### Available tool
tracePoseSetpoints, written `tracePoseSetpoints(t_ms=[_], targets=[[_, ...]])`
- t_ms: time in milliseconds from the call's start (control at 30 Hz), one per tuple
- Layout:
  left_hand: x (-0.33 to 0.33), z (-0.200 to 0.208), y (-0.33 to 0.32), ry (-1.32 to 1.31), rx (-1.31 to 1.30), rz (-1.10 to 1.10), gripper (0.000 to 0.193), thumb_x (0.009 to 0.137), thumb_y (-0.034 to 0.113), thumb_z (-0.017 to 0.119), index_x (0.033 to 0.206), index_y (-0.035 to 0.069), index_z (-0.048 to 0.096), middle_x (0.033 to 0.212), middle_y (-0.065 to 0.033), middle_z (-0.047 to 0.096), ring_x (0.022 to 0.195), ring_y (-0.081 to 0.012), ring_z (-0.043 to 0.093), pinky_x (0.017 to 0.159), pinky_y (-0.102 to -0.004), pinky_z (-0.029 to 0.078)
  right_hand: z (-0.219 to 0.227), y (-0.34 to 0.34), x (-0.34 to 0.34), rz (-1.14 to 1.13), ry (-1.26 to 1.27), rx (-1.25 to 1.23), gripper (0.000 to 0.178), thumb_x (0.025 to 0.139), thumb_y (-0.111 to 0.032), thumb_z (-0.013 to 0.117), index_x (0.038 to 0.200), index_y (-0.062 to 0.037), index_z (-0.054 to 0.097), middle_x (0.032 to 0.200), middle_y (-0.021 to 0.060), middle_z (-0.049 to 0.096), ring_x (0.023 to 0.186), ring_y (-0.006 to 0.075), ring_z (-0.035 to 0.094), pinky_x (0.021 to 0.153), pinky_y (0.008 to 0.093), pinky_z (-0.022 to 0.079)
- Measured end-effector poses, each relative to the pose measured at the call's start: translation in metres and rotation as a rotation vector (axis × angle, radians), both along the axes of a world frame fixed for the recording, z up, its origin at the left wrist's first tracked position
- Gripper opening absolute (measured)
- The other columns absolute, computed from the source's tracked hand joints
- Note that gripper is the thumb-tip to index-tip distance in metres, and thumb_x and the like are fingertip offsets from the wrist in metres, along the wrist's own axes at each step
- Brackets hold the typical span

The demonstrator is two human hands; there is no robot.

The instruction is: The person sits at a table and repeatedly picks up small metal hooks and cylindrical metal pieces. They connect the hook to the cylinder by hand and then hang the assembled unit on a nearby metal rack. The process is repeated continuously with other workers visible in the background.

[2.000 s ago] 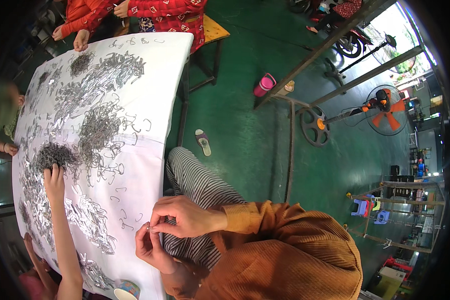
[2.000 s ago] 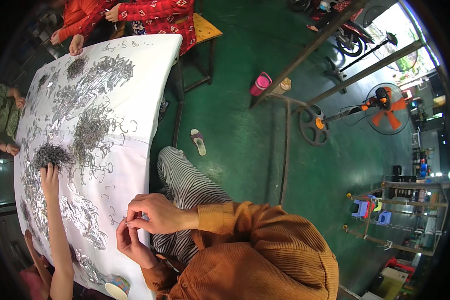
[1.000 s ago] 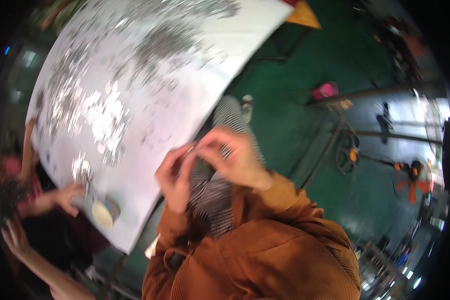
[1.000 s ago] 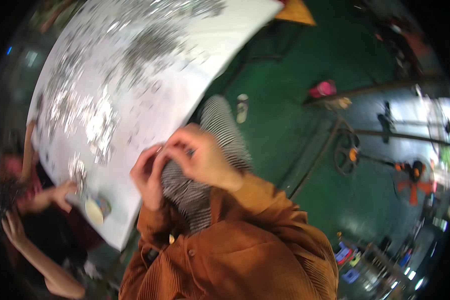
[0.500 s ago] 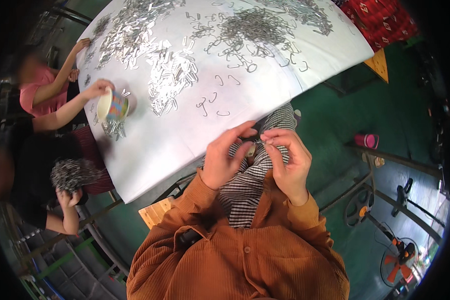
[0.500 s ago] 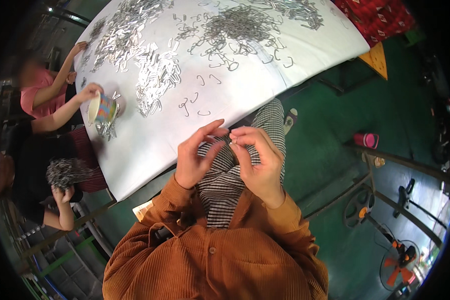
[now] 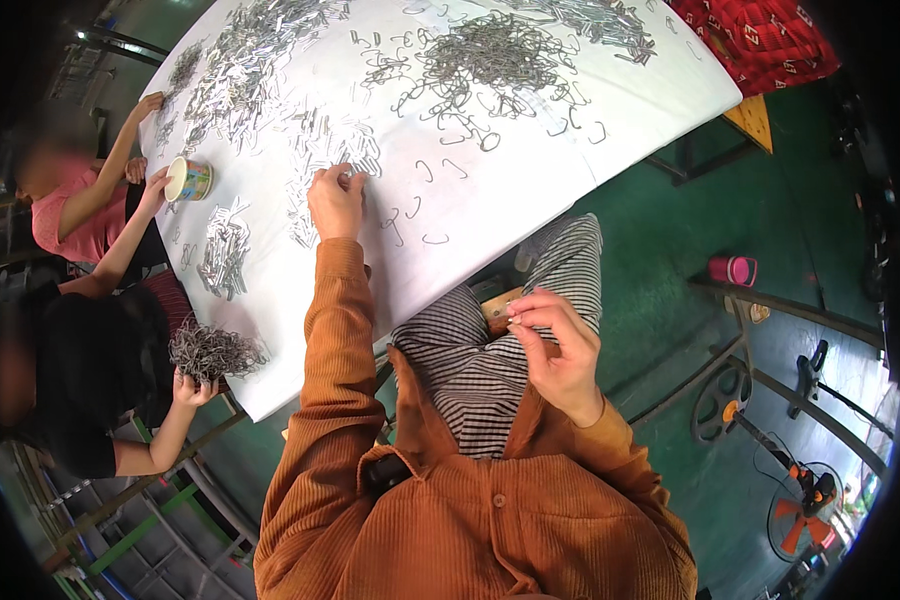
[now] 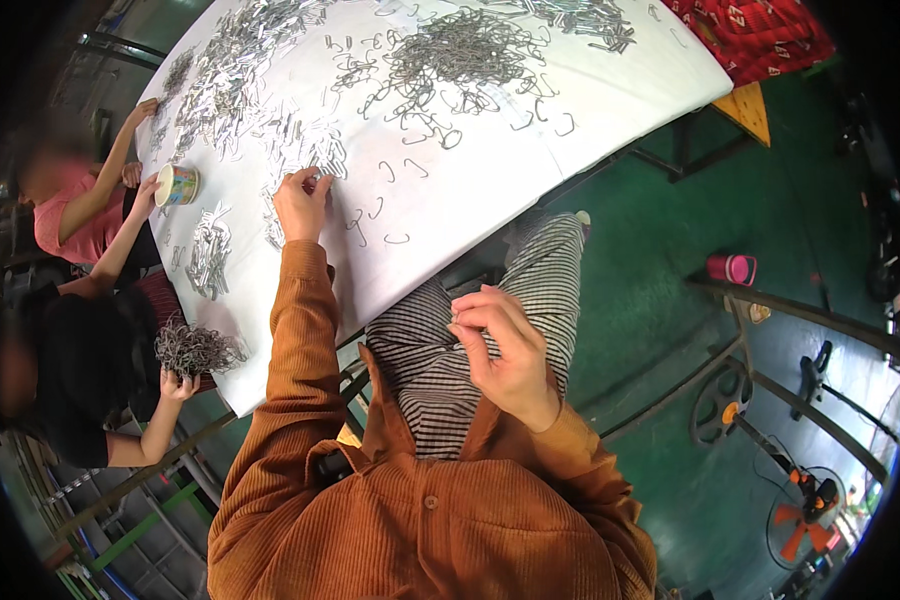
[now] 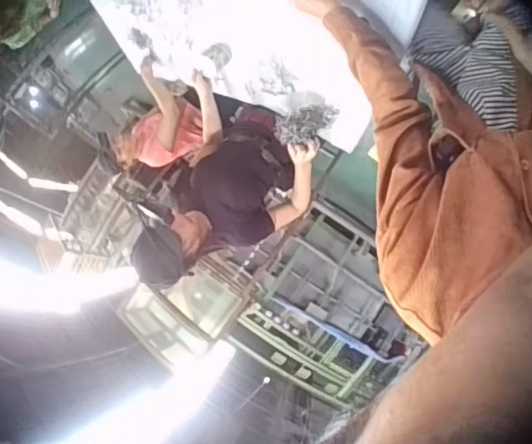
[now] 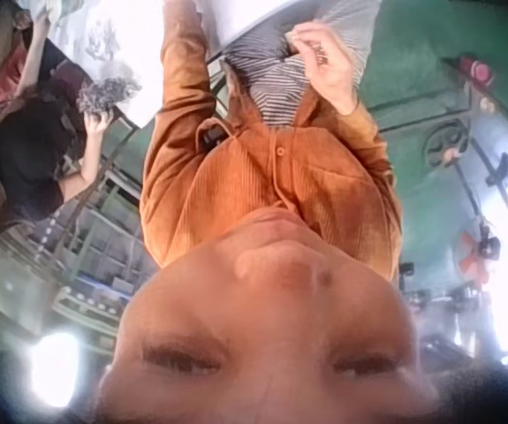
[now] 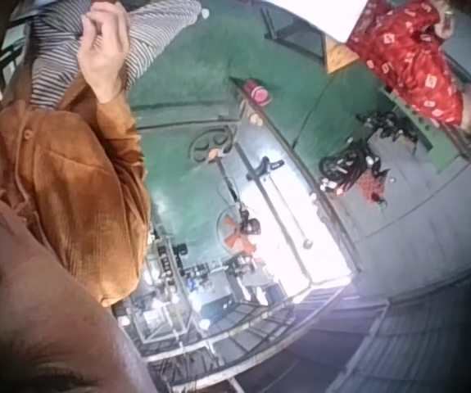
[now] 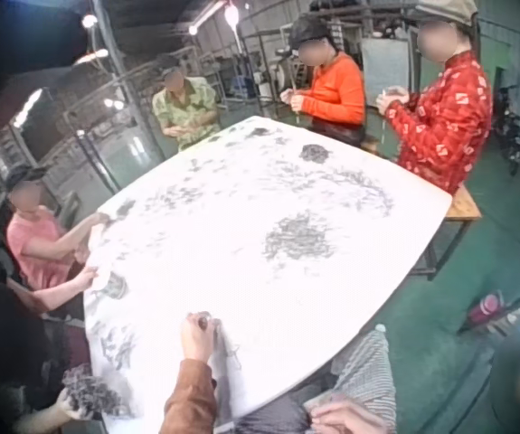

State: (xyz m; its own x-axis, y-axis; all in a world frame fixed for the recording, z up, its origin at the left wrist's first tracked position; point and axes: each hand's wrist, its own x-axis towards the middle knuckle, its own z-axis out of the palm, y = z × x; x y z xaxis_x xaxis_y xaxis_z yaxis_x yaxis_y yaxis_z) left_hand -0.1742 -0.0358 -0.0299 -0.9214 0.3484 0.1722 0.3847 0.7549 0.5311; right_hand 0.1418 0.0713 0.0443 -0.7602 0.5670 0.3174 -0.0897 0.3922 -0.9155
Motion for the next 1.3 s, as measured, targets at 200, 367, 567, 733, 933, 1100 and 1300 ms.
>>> tracePoseSetpoints(t_ms=[200,367,567,733,933,1100,1300], targets=[[0.000,0.003,0.003,0.014,0.002,-0.063,0.009,0.079,0.007,0.067,0.087,0.005,0.071,0.086,-0.0119,0.063,0.075,-0.0278,0.063,0.070,-0.0386,0.050,-0.008,-0.010,-0.007,0.038,-0.025,0.009,0.010,0.080,0.001,0.069,0.086,-0.0032,0.062,0.093,0.0075,0.067,0.087,0.0265,0.064,0.091,0.0411,0.051],[-0.005,-0.005,0.001,0.076,-0.054,-0.127,0.018,0.081,0.001,0.060,0.097,0.006,0.063,0.095,-0.0135,0.063,0.085,-0.0323,0.062,0.075,-0.0410,0.049,-0.010,-0.011,-0.016,0.069,-0.029,0.019,0.011,0.081,0.001,0.068,0.089,-0.0029,0.063,0.093,0.0070,0.067,0.089,0.0273,0.064,0.087,0.0359,0.052],[-0.022,-0.040,-0.034,0.302,-0.047,-0.265,0.023,0.088,0.006,0.052,0.109,-0.002,0.057,0.091,-0.0132,0.062,0.088,-0.0297,0.059,0.076,-0.0378,0.049,-0.024,-0.020,-0.019,0.092,0.033,-0.082,0.012,0.081,-0.006,0.070,0.087,-0.0042,0.059,0.088,0.0082,0.060,0.082,0.0279,0.061,0.073,0.0374,0.050],[-0.046,-0.053,-0.025,0.192,0.006,-0.393,0.030,0.086,-0.001,0.052,0.114,-0.004,0.061,0.108,-0.0225,0.062,0.099,-0.0376,0.061,0.084,-0.0406,0.051,-0.033,0.005,-0.023,0.094,0.041,-0.014,0.010,0.088,-0.010,0.063,0.088,-0.0029,0.057,0.090,0.0112,0.060,0.086,0.0294,0.059,0.078,0.0396,0.047],[-0.040,-0.014,-0.016,0.200,-0.099,-0.263,0.023,0.094,0.010,0.051,0.112,0.003,0.065,0.104,-0.0154,0.069,0.093,-0.0290,0.068,0.077,-0.0387,0.053,-0.034,0.004,-0.025,0.077,0.079,0.000,0.011,0.088,-0.010,0.061,0.089,-0.0012,0.054,0.089,0.0126,0.055,0.083,0.0323,0.058,0.075,0.0412,0.048],[0.028,0.029,-0.009,-0.414,0.352,-0.442,0.019,0.095,0.010,0.053,0.109,-0.001,0.060,0.098,-0.0093,0.065,0.086,-0.0171,0.061,0.075,-0.0310,0.050,-0.033,-0.001,-0.031,0.061,0.101,-0.027,0.011,0.088,-0.009,0.061,0.088,-0.0012,0.054,0.088,0.0125,0.054,0.082,0.0321,0.058,0.072,0.0413,0.048],[0.153,0.088,0.011,-0.731,0.432,-0.595,0.010,0.091,0.003,0.061,0.097,-0.005,0.062,0.093,-0.0112,0.065,0.086,-0.0193,0.060,0.080,-0.0317,0.051,-0.035,0.002,-0.034,-0.052,0.156,0.001,0.012,0.082,-0.009,0.064,0.084,-0.0015,0.055,0.083,0.0112,0.055,0.075,0.0308,0.059,0.065,0.0406,0.048]])
